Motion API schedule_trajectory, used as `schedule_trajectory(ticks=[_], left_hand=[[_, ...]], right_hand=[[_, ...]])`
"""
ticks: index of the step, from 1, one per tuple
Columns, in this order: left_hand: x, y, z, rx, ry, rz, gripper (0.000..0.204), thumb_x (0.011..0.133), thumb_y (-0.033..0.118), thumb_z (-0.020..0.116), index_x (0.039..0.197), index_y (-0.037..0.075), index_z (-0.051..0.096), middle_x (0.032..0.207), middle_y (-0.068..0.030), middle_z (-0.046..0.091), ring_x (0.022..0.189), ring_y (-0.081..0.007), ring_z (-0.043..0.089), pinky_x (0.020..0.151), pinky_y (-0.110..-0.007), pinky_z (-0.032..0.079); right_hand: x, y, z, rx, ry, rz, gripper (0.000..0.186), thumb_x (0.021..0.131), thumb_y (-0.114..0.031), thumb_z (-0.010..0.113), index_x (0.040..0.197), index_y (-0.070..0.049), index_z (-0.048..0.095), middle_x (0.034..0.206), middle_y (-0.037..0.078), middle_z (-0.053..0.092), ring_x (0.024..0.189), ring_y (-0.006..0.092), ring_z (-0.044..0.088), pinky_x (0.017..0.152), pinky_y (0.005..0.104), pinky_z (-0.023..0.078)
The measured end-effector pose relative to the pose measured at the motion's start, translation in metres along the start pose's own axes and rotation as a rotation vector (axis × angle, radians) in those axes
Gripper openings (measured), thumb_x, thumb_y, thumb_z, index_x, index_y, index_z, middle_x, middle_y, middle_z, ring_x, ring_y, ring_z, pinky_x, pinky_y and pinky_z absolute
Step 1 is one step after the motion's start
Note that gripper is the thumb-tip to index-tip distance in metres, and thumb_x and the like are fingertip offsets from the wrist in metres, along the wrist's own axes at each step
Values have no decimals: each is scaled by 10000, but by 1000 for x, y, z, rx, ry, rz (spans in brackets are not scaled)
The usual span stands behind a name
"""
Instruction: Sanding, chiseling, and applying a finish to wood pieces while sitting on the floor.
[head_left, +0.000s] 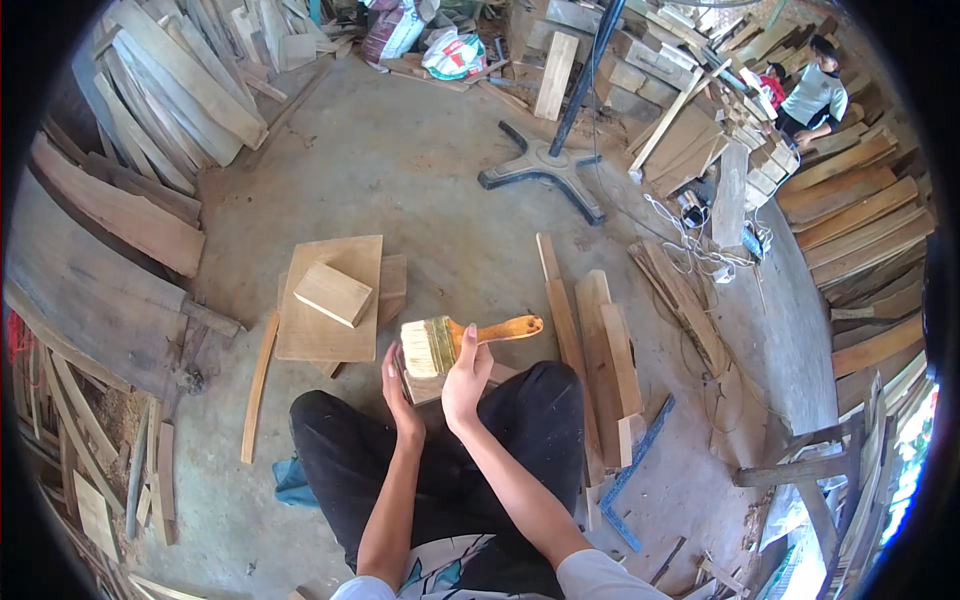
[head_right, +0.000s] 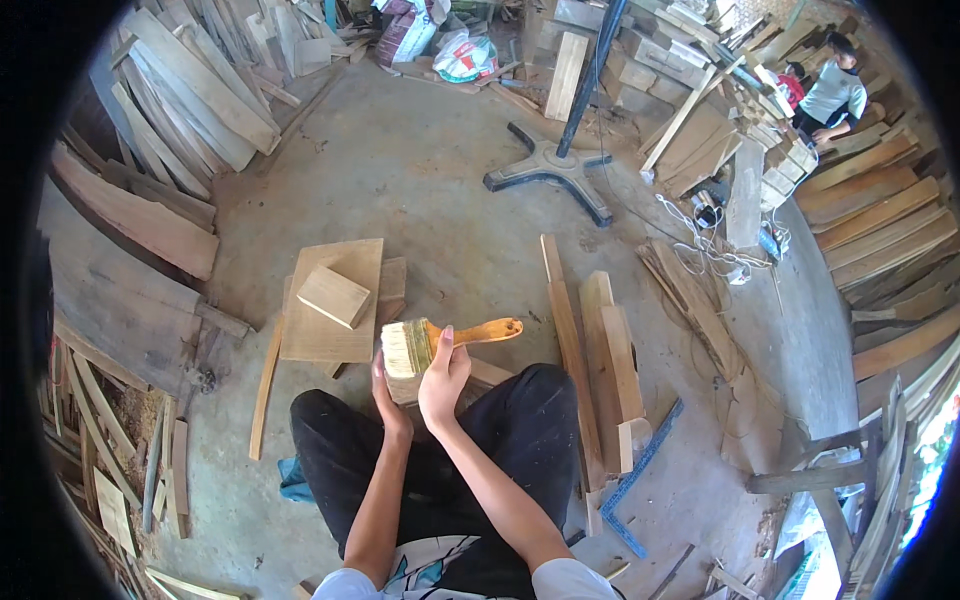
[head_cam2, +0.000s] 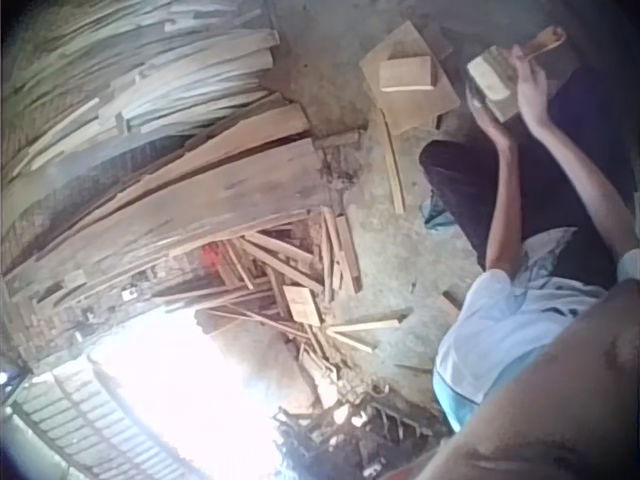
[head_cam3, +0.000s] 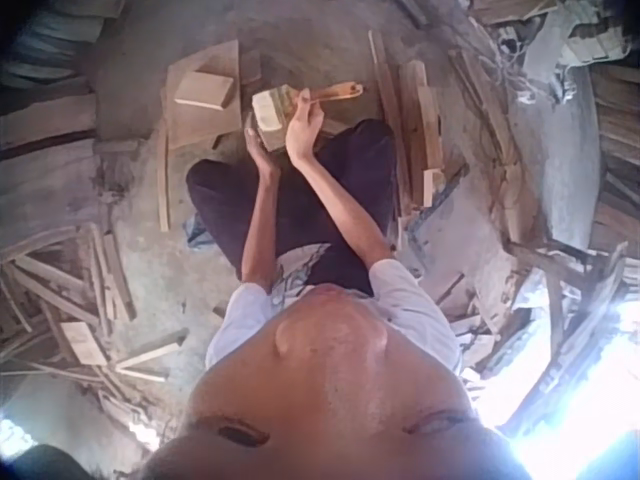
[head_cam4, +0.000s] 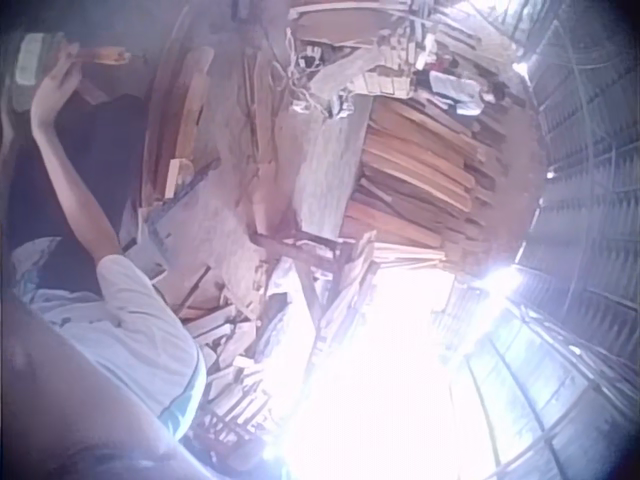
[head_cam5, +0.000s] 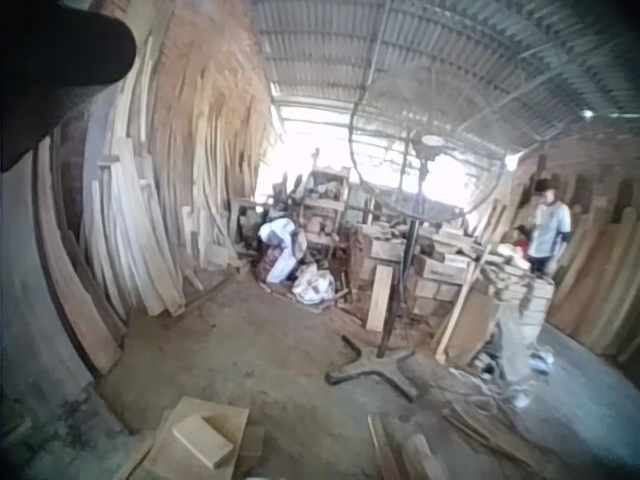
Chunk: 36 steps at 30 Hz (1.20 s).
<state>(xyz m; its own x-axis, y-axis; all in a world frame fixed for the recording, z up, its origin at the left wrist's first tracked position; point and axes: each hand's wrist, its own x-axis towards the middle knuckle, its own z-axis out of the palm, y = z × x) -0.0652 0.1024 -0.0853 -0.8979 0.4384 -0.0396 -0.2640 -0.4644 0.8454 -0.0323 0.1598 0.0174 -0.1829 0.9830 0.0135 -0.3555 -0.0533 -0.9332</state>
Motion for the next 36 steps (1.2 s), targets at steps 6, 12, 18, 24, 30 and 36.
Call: schedule_trajectory(ticks=[6, 12, 18, 24, 30, 36], left_hand=[[-9, 49, 17, 253, -119, 359, 776, 928, 564, 392, 1389, -61, 412, 1400, -176, 457, 1340, -275, 395, 1127, -389, 262], [1, -44, -62, -67, -120, -377, 522, 1014, 353, 369, 1385, -2, 466, 1368, -80, 527, 1260, -204, 485, 1086, -332, 331], [-12, -12, -43, 57, -323, -306, 516, 996, 312, 388, 1381, -24, 463, 1383, -115, 521, 1302, -232, 446, 1098, -331, 310], [-3, -24, -46, 283, -251, -495, 524, 1030, 333, 378, 1431, -3, 400, 1443, -91, 460, 1325, -207, 438, 1085, -331, 359], [-17, -31, -44, 106, -399, -333, 585, 1021, 400, 382, 1471, 29, 340, 1456, -89, 440, 1329, -207, 433, 1105, -353, 345], [-3, -58, -68, 219, -314, -384, 540, 1008, 347, 428, 1425, 4, 423, 1403, -92, 500, 1288, -195, 467, 1089, -333, 351]], right_hand=[[2, 2, 4, -88, -70, -37, 425, 1044, -335, 462, 803, 7, 532, 692, -18, 494, 672, 78, 426, 607, 280, 357], [9, 2, -6, -39, -390, 185, 350, 1017, -332, 521, 887, -15, 597, 826, -33, 572, 770, 41, 481, 718, 235, 401], [13, -6, -25, 28, -411, 198, 336, 1005, -325, 535, 892, -20, 618, 826, -28, 591, 782, 34, 516, 735, 221, 415], [14, 6, -34, 41, -573, 219, 363, 1016, -327, 522, 934, 10, 629, 859, 6, 645, 783, 47, 567, 735, 229, 453], [24, -1, -38, -171, -630, 134, 391, 1021, -324, 512, 810, -3, 582, 716, -8, 566, 665, 59, 478, 619, 270, 410], [-3, -15, -31, -461, -451, 69, 473, 1045, -368, 430, 1111, 41, 659, 949, 61, 681, 862, 134, 625, 805, 282, 479]])
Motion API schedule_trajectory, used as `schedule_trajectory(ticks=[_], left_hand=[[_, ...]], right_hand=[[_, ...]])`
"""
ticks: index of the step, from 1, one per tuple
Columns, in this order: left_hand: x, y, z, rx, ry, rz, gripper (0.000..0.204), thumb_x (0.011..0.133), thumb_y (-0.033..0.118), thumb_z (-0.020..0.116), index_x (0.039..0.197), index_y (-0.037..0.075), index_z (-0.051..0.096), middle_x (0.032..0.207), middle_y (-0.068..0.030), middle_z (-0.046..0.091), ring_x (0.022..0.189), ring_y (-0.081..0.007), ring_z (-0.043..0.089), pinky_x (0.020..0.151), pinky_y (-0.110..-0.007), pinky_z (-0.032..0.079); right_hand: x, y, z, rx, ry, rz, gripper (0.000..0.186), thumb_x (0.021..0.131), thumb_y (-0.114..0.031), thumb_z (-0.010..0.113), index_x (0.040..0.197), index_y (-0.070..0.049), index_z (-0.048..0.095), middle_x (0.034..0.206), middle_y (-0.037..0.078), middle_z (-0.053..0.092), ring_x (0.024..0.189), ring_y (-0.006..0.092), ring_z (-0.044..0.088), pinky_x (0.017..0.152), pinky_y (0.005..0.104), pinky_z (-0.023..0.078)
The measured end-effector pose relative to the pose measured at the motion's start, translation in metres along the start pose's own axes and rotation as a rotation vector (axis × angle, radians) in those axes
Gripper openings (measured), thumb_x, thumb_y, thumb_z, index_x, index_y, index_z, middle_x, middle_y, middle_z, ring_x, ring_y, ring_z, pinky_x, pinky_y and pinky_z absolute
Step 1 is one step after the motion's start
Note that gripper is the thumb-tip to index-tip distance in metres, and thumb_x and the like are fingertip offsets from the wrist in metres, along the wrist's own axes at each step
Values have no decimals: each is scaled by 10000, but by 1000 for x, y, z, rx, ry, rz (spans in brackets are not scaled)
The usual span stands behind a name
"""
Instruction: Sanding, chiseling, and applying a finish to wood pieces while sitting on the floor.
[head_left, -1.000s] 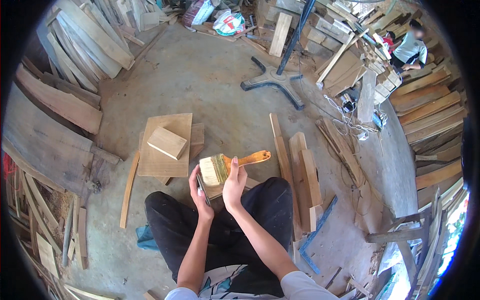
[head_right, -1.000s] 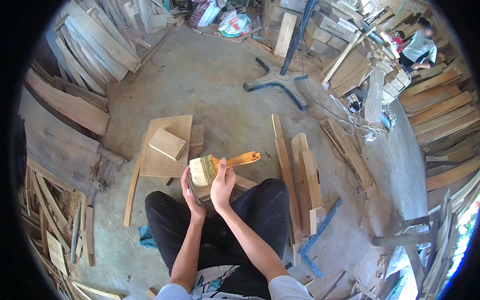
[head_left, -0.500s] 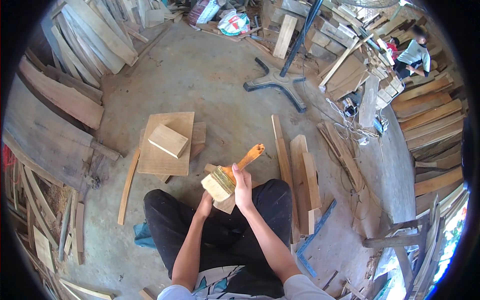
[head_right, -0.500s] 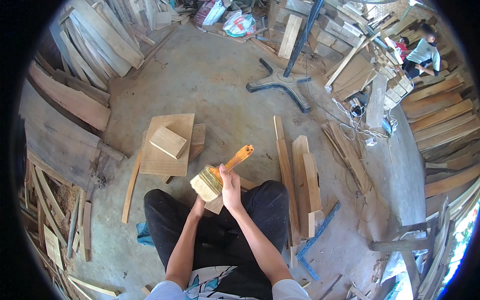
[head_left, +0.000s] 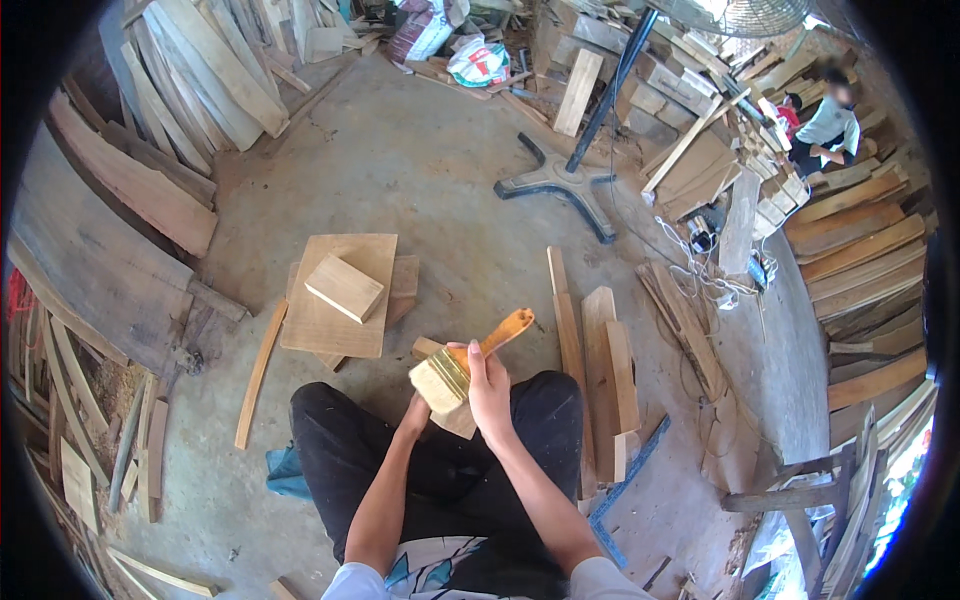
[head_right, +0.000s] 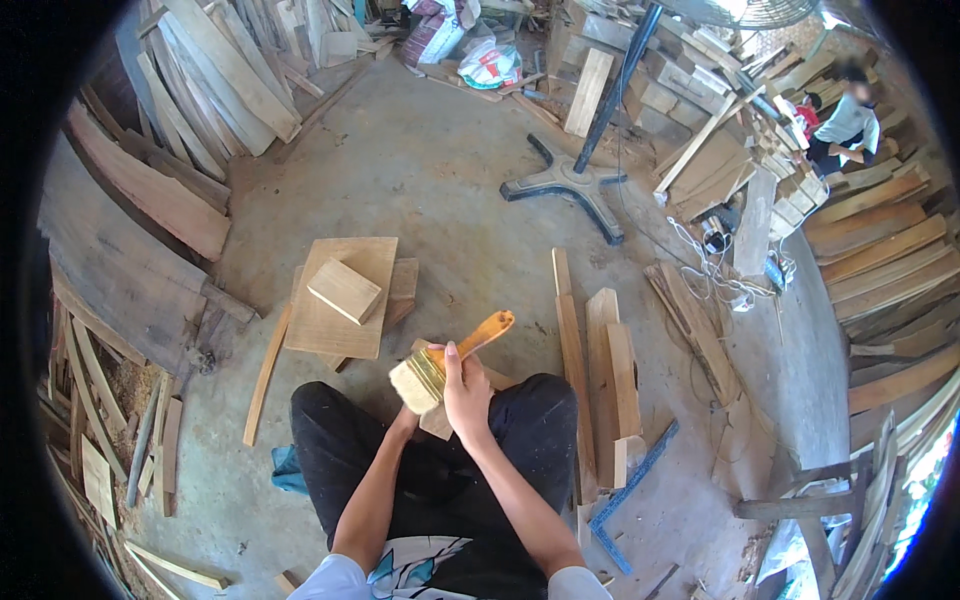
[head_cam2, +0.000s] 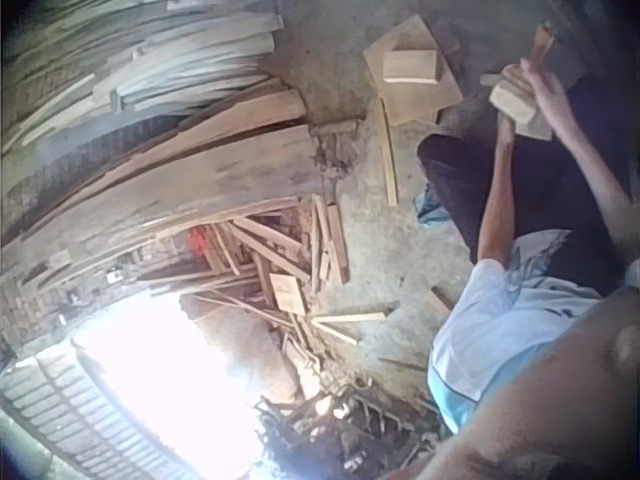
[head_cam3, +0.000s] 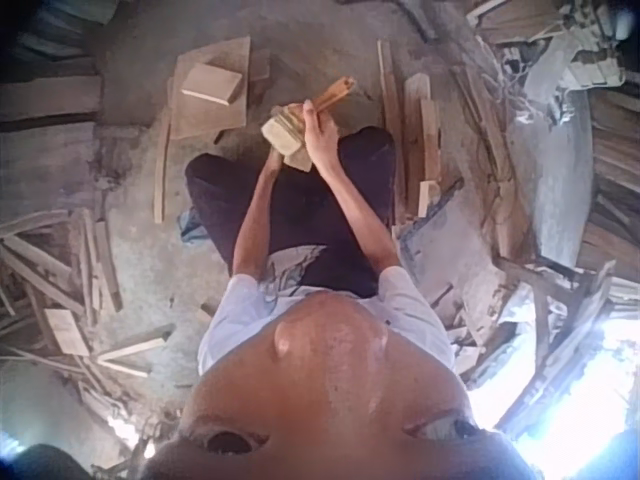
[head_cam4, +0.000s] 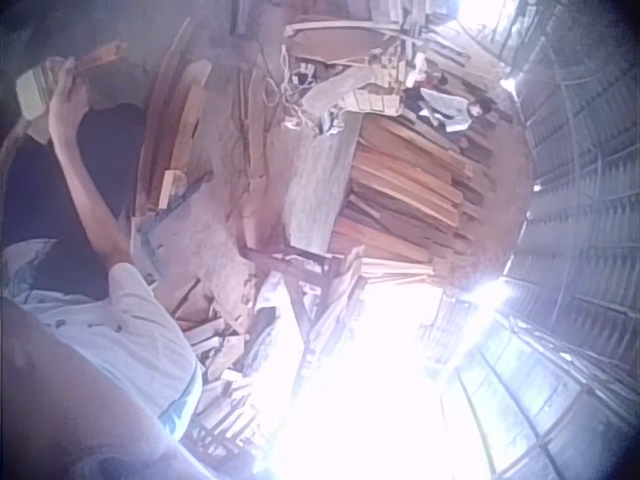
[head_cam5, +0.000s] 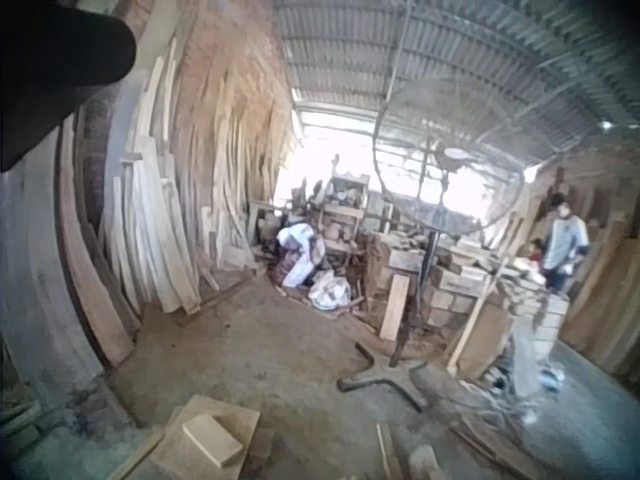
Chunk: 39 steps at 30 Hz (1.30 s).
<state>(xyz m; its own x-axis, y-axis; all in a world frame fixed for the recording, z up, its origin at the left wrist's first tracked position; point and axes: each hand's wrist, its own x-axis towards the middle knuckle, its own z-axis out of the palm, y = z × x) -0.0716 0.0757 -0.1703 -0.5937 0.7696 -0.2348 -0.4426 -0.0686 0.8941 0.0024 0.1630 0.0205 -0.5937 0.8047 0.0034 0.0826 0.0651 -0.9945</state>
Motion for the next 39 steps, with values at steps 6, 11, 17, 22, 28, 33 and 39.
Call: schedule_trajectory(ticks=[6, 11, 17, 22, 28, 33, 39], left_hand=[[-37, 104, 59, 70, -269, 115, 488, 979, 267, 461, 1373, -18, 493, 1393, -101, 528, 1303, -211, 459, 1099, -330, 316], [-15, 50, 22, 149, -146, 54, 485, 987, 277, 444, 1377, -9, 491, 1399, -112, 519, 1302, -209, 456, 1095, -341, 328], [-7, 51, 32, 89, -94, -50, 568, 1002, 324, 454, 1468, 13, 366, 1481, -96, 414, 1357, -217, 384, 1123, -361, 308], [-26, 80, 44, 60, -171, 73, 594, 984, 335, 504, 1467, 20, 362, 1490, -94, 400, 1377, -216, 358, 1142, -353, 272], [7, 13, -1, 77, -44, -171, 634, 995, 404, 475, 1491, 38, 324, 1515, -87, 356, 1392, -209, 329, 1139, -354, 280], [-12, 74, 48, 59, -294, 63, 668, 996, 426, 472, 1503, 36, 282, 1527, -91, 333, 1396, -217, 322, 1149, -363, 267], [13, -10, -20, 29, -146, -104, 598, 1015, 387, 442, 1486, 37, 330, 1510, -87, 365, 1379, -204, 355, 1136, -360, 292]], right_hand=[[0, 5, -15, 182, 188, -60, 507, 1065, -383, 350, 1271, 35, 550, 1281, 105, 573, 1078, 125, 542, 969, 276, 419], [-3, -5, -4, 188, 89, -139, 522, 1063, -384, 353, 1334, 37, 499, 1381, 101, 514, 1177, 148, 497, 1044, 299, 361], [9, -2, -9, 38, 61, -162, 526, 1062, -378, 357, 1374, 24, 489, 1324, 129, 553, 1214, 185, 498, 1069, 322, 340], [3, -5, -9, -129, 79, -248, 507, 1062, -362, 356, 1325, 27, 545, 1272, 162, 584, 1201, 208, 519, 1049, 337, 368], [1, -6, 0, -150, 32, -225, 506, 1062, -373, 357, 1311, 14, 566, 1153, 151, 638, 1075, 187, 583, 970, 323, 429], [2, -1, -19, -77, 66, -209, 523, 1061, -390, 359, 1310, 21, 565, 1067, 115, 660, 960, 154, 612, 894, 299, 470], [-7, -15, 1, -16, -44, -93, 524, 1059, -398, 372, 1272, 26, 594, 1040, 108, 686, 907, 112, 606, 847, 250, 472]])
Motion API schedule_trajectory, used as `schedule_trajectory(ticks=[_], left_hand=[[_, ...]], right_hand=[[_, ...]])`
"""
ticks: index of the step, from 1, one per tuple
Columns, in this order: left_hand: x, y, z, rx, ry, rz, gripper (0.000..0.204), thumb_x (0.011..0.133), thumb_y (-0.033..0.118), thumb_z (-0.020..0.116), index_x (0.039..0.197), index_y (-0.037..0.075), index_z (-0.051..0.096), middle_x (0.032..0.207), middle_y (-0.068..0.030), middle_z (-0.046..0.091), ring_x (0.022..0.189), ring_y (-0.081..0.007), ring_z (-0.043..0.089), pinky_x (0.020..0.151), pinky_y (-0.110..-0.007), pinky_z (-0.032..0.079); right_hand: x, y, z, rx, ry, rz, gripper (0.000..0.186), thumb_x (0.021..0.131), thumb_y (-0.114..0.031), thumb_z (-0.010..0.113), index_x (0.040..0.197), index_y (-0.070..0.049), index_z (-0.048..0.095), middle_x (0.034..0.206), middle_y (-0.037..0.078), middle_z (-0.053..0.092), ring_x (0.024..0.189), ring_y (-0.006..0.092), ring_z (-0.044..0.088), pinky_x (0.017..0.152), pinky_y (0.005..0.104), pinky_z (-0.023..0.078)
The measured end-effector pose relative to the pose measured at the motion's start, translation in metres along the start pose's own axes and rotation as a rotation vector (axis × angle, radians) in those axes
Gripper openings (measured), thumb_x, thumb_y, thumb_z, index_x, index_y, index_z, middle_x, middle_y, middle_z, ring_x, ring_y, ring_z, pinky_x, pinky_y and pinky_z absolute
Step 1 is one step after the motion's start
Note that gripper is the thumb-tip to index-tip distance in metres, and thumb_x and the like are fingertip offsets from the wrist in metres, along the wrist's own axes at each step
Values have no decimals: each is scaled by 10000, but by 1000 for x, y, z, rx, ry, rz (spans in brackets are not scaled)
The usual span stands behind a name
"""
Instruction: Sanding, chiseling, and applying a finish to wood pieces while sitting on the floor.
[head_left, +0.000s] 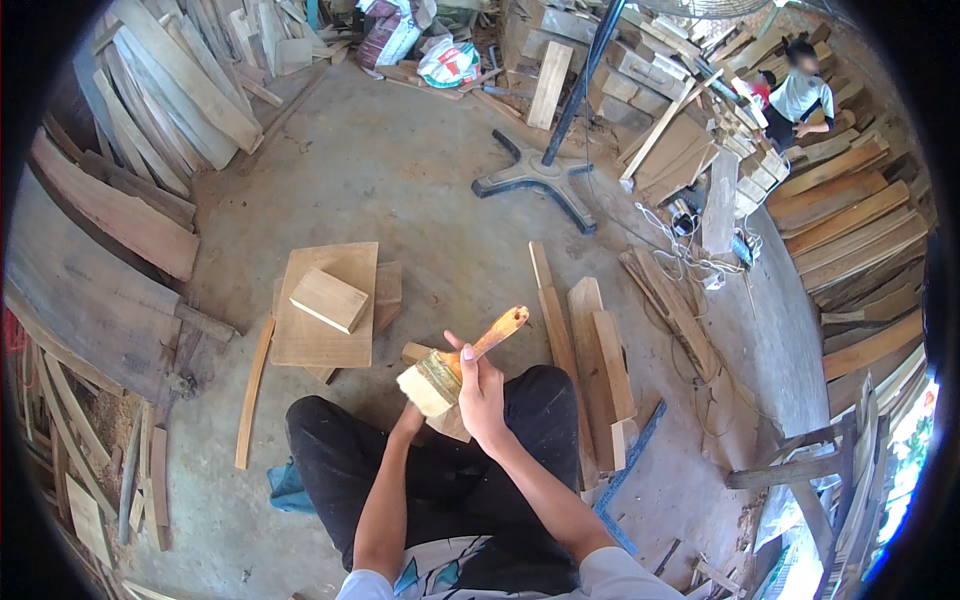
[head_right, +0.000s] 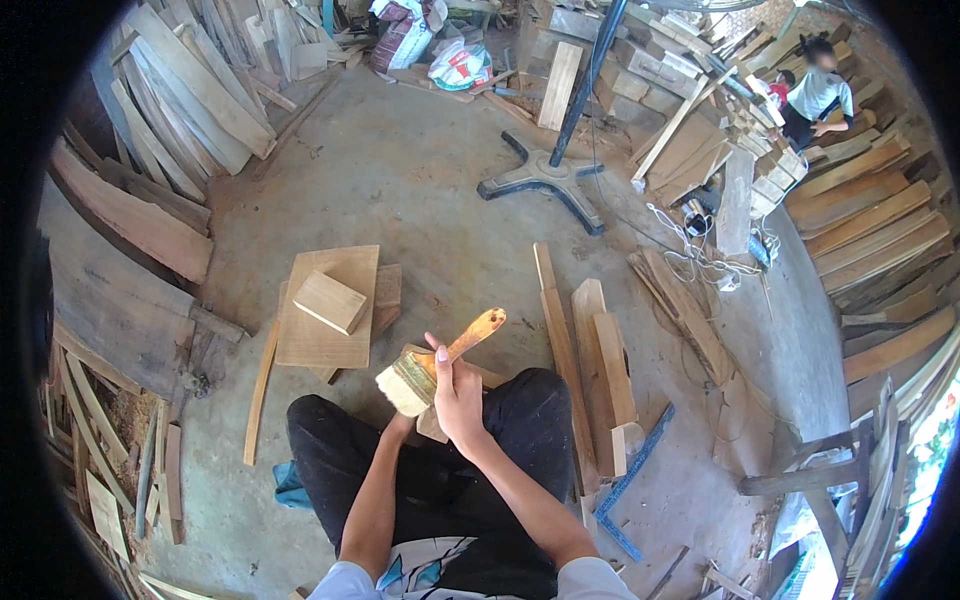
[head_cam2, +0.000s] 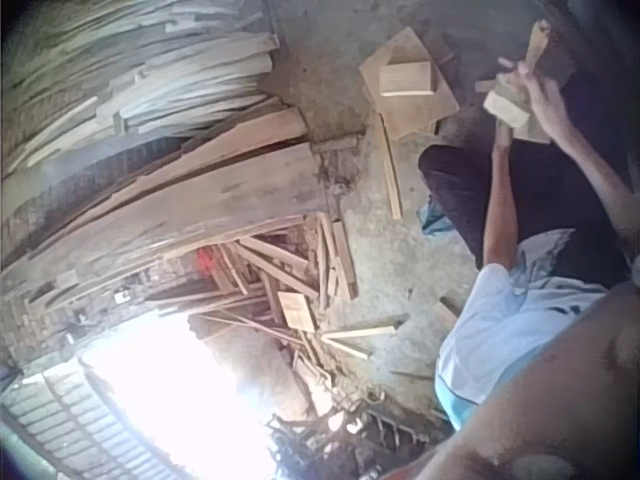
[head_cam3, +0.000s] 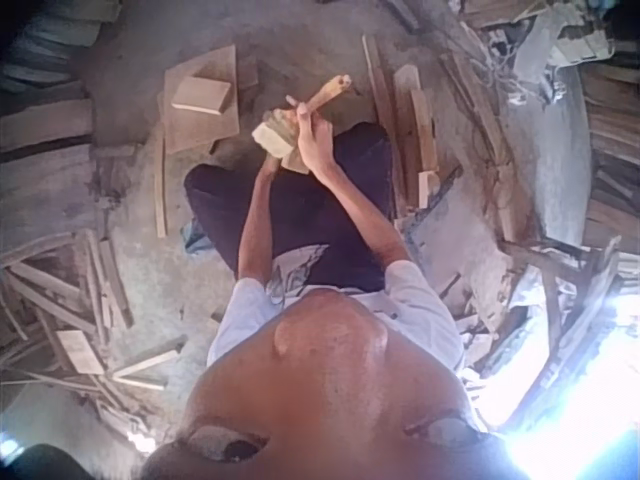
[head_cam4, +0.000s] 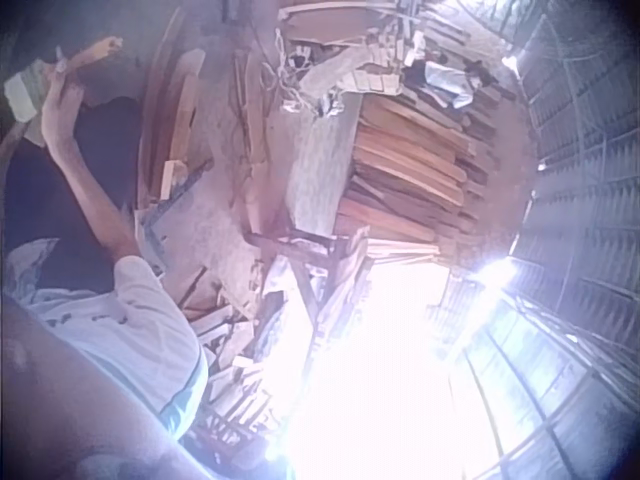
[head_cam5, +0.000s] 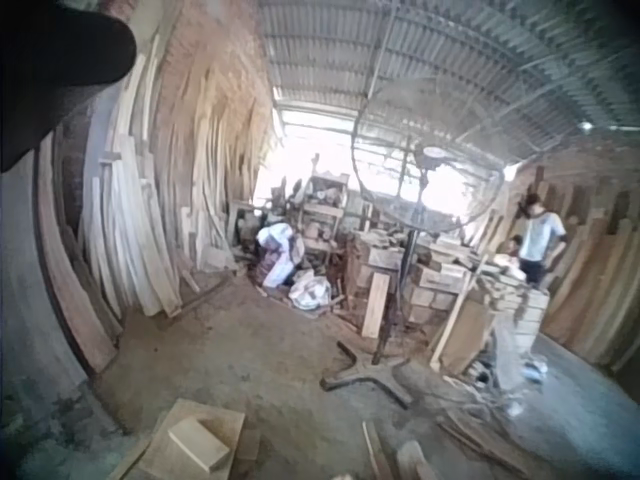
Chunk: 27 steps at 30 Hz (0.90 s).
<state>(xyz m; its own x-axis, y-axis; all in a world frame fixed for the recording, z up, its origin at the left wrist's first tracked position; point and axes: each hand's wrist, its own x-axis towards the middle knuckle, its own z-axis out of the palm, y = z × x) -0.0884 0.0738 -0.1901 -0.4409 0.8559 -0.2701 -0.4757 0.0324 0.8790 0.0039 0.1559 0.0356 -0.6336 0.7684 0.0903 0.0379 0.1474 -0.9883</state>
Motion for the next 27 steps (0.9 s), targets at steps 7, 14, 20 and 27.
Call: schedule_trajectory(ticks=[7, 14, 20, 27], left_hand=[[-36, 96, 81, 36, -135, 104, 577, 1006, 338, 471, 1483, 41, 338, 1500, -89, 388, 1376, -207, 368, 1138, -353, 299], [-9, 24, 24, -32, 35, -59, 530, 1003, 336, 474, 1440, 42, 419, 1444, -73, 460, 1302, -192, 458, 1089, -345, 365], [-14, 55, 63, -19, -27, 61, 604, 995, 389, 476, 1474, 42, 352, 1469, -77, 419, 1344, -197, 403, 1105, -349, 346], [4, 2, 22, 65, 50, 144, 614, 990, 412, 479, 1462, 35, 372, 1461, -84, 431, 1335, -204, 416, 1110, -351, 338]], right_hand=[[-2, 4, -26, 155, 67, 45, 497, 1067, -357, 367, 1232, 44, 609, 983, 89, 680, 881, 93, 611, 824, 242, 490], [-4, 0, -12, 118, 2, 16, 479, 1068, -334, 372, 1177, 51, 636, 996, 93, 685, 885, 100, 613, 829, 251, 487], [0, 6, -25, 176, 8, 37, 478, 1065, -334, 385, 1139, 59, 647, 1002, 106, 692, 904, 109, 630, 839, 254, 490], [0, -3, -11, 128, -46, 27, 483, 1063, -342, 387, 1121, 59, 650, 944, 101, 700, 834, 114, 654, 782, 246, 512]])
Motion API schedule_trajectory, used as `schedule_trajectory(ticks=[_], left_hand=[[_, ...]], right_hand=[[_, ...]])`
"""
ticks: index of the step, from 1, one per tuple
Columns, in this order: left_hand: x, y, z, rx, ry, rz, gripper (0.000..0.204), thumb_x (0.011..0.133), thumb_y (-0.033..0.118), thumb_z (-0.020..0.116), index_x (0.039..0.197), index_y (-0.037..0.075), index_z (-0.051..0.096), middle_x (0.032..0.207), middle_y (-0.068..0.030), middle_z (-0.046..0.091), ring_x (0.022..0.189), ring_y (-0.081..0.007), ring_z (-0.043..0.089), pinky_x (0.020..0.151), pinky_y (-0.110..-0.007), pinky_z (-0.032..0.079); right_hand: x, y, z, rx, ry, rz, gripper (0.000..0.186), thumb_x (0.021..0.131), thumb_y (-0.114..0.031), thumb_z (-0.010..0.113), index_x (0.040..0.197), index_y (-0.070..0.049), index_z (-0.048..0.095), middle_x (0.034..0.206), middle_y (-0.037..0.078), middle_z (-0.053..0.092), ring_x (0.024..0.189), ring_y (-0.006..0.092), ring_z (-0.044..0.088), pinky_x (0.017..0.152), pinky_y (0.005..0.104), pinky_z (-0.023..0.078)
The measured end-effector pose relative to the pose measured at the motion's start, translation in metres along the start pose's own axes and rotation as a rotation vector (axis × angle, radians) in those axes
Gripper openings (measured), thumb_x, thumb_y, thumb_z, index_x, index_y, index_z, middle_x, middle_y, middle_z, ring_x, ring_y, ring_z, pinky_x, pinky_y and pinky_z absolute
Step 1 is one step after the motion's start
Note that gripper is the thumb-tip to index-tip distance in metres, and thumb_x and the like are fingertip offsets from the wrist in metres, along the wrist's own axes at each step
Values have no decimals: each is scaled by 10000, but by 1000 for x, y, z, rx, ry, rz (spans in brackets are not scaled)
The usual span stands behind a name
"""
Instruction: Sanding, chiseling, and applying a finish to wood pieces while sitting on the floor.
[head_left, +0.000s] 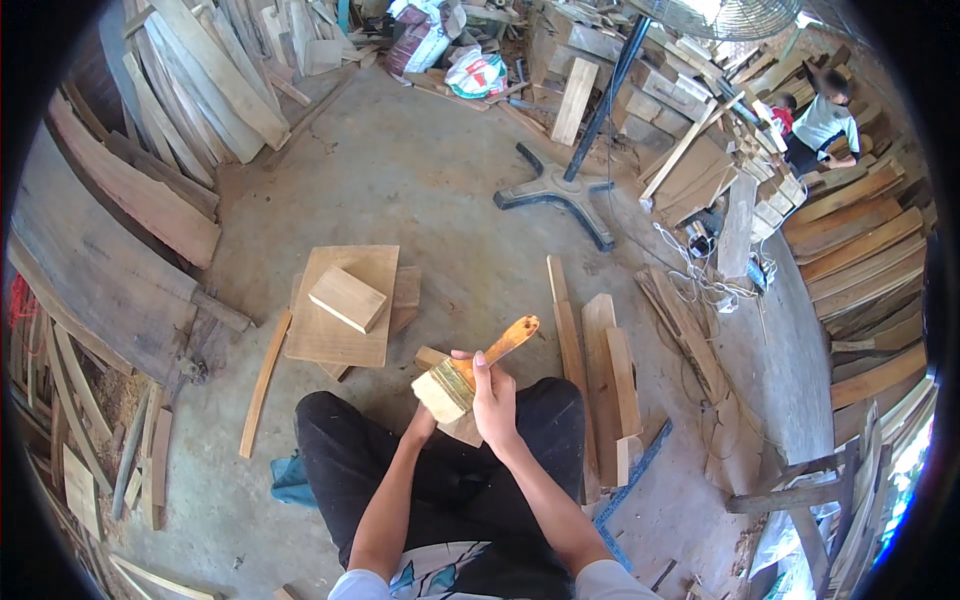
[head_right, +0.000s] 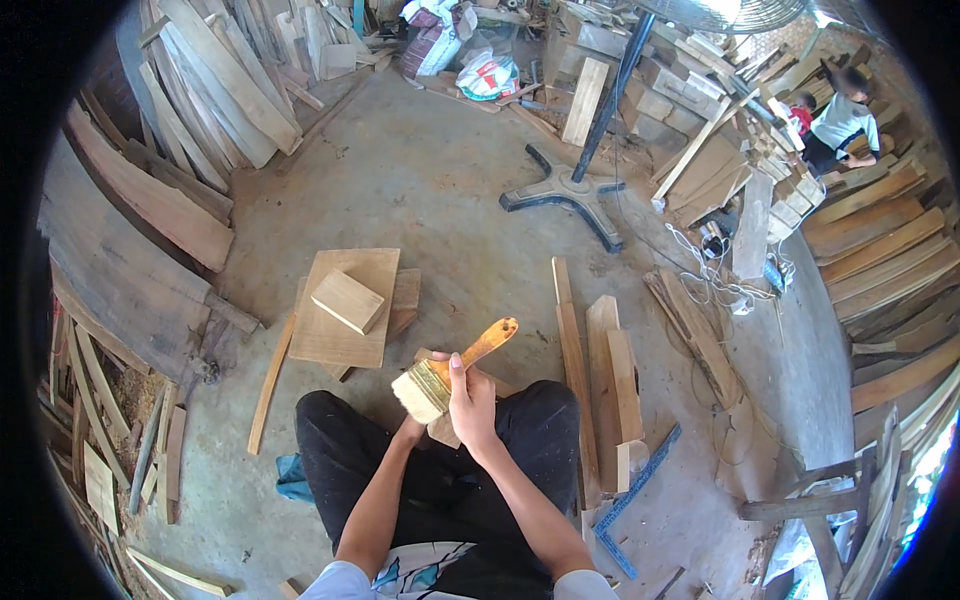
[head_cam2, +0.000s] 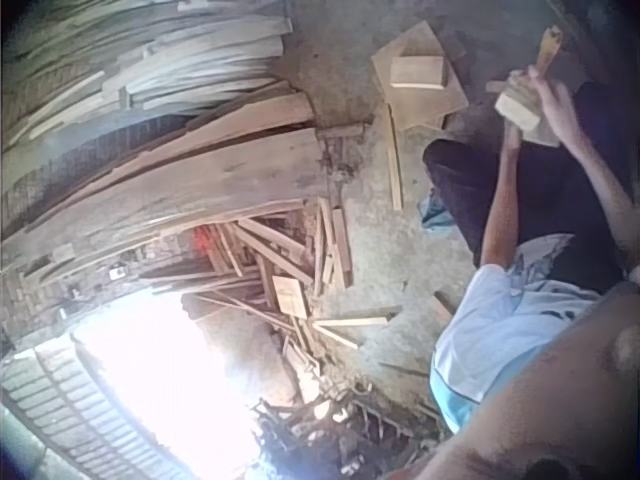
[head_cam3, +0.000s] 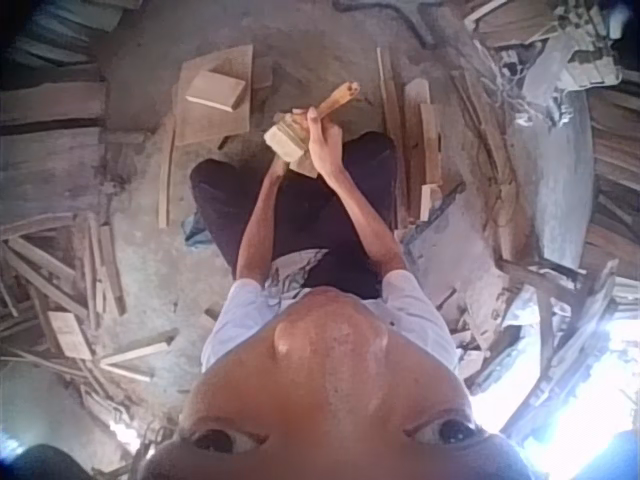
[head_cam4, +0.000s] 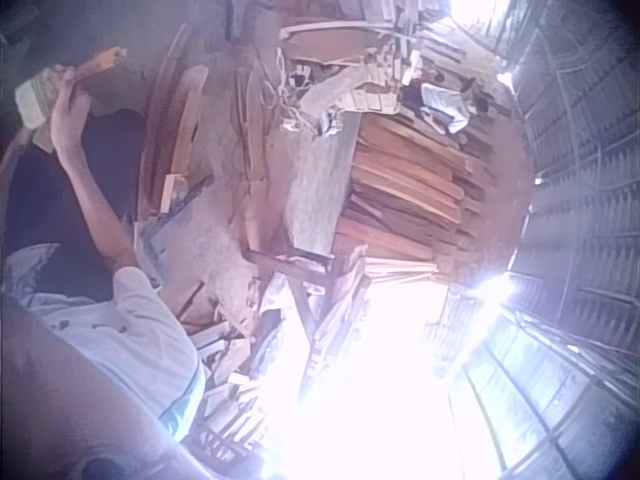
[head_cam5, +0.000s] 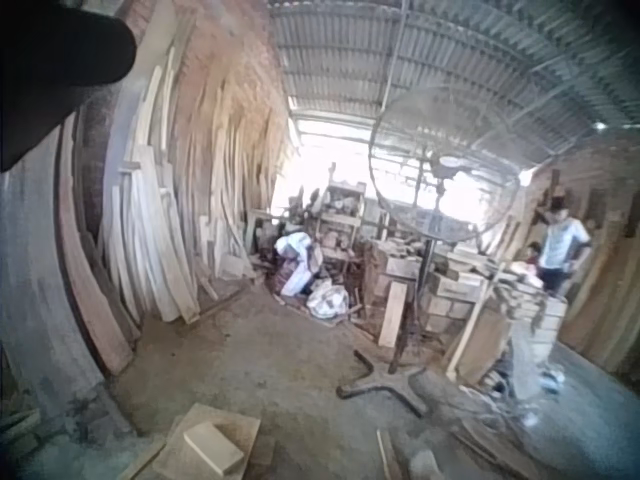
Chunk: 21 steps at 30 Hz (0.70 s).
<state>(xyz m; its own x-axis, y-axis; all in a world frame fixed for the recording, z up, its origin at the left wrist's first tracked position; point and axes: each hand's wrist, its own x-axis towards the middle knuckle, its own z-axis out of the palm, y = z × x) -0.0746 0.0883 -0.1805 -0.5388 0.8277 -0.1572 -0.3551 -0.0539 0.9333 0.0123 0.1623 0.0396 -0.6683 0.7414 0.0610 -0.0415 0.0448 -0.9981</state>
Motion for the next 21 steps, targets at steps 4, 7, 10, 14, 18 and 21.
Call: schedule_trajectory(ticks=[4, 7, 10, 14, 18, 21], left_hand=[[0, -24, -16, 16, 116, -93, 656, 990, 469, 449, 1482, 48, 346, 1474, -80, 421, 1348, -202, 412, 1102, -351, 353], [-6, 33, 24, -70, -103, -3, 621, 1017, 423, 434, 1499, 56, 302, 1487, -75, 397, 1354, -206, 400, 1114, -363, 341], [-15, 48, 31, 52, -44, 87, 542, 1023, 386, 455, 1465, 81, 380, 1469, -69, 419, 1340, -215, 408, 1117, -370, 339], [-13, 36, 20, -34, -57, 12, 627, 1020, 435, 428, 1497, 51, 292, 1495, -78, 376, 1369, -203, 368, 1128, -359, 320], [-14, 29, 15, -60, -40, 36, 607, 1018, 430, 434, 1475, 43, 337, 1465, -83, 416, 1341, -204, 406, 1113, -355, 343], [-14, 29, 22, -21, -11, 24, 599, 1019, 423, 434, 1474, 45, 339, 1461, -78, 421, 1334, -201, 415, 1108, -356, 349]], right_hand=[[0, 1, 8, -13, -17, -10, 465, 1062, -333, 397, 1079, 43, 670, 937, 97, 699, 807, 103, 645, 747, 248, 504], [4, 24, -13, -38, 48, 14, 464, 1060, -331, 404, 1064, 48, 670, 890, 84, 698, 799, 90, 640, 742, 239, 498], [1, 10, -8, 37, 35, 34, 462, 1056, -333, 416, 1058, 54, 668, 873, 79, 696, 799, 91, 639, 753, 239, 498], [3, 19, -1, 12, 128, -37, 477, 1037, -373, 456, 909, 46, 643, 692, 95, 629, 655, 124, 583, 626, 303, 456], [4, 22, -1, -91, 150, -79, 513, 1031, -392, 464, 737, 25, 517, 556, 78, 476, 520, 131, 440, 509, 342, 354], [2, 16, -8, -154, 106, 26, 485, 1040, -360, 462, 851, 58, 618, 700, 30, 594, 662, 70, 510, 618, 270, 424]])
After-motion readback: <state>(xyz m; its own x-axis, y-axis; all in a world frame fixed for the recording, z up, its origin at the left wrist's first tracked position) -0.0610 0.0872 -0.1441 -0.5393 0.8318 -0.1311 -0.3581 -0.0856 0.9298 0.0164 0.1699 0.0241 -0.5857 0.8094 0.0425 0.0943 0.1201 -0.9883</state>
